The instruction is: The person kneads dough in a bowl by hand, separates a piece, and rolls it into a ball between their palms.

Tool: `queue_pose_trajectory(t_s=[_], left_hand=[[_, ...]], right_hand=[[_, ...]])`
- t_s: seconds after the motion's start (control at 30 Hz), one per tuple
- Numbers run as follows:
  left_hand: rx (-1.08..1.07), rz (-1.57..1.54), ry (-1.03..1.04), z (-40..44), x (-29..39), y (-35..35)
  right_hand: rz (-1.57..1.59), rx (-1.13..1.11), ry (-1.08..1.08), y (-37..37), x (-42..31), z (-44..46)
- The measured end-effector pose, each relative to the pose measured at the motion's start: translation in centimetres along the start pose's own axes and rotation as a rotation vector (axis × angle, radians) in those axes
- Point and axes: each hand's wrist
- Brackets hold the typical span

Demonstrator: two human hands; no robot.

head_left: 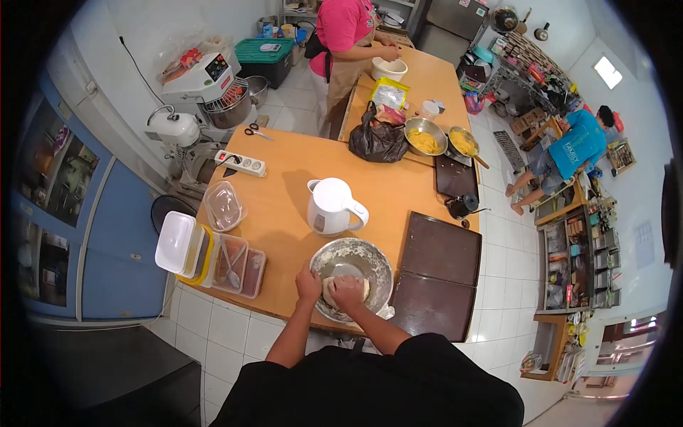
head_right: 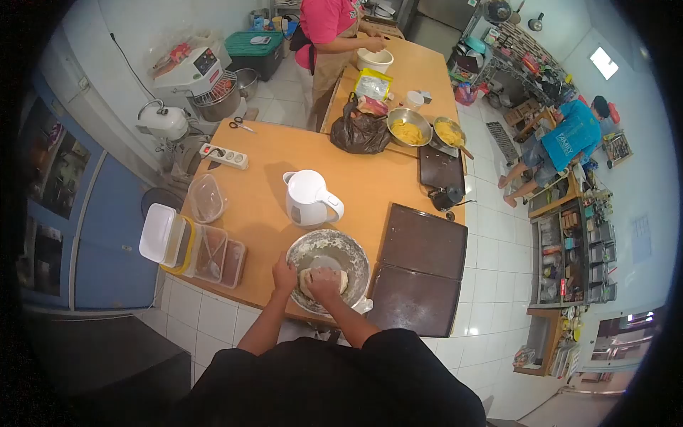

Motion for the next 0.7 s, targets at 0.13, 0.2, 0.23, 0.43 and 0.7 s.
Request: queue_pose_trajectory(t_s=[0.13,0.2,0.23,0.43,0.7], left_hand=[[-0.006,0.067,-0.005,0.2,0.1,-0.1],[-0.023,0.002,-0.019,0.2,-0.2,0.1],[-0.014,0.002,-0.017,0.2,-0.4,0.2],[-0.016,-0.051,0.066,0.1,0.1,-0.6],[0.035,-0.055,0.065,-0.3,-1.1,0.5]], right_hand=[[-0.028,0.018,-0.002,0.5,0.2,1.1],[-0.043,0.021,0.004,0.7,0.3,0.9],[-0.049,-0.016,0.027,1.1,0.4,0.9],[-0.011,-0.071,0.036,1.1,1.3,3.0],[0.039,-0.356,-0.009,0.6,2.6,5.6]])
Point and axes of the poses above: each hand's wrist, its own z-axis towards the middle knuckle, its own y-axis out of the palm, x = y × z, and after that the axes turned 4 degrees about -y, right-handed
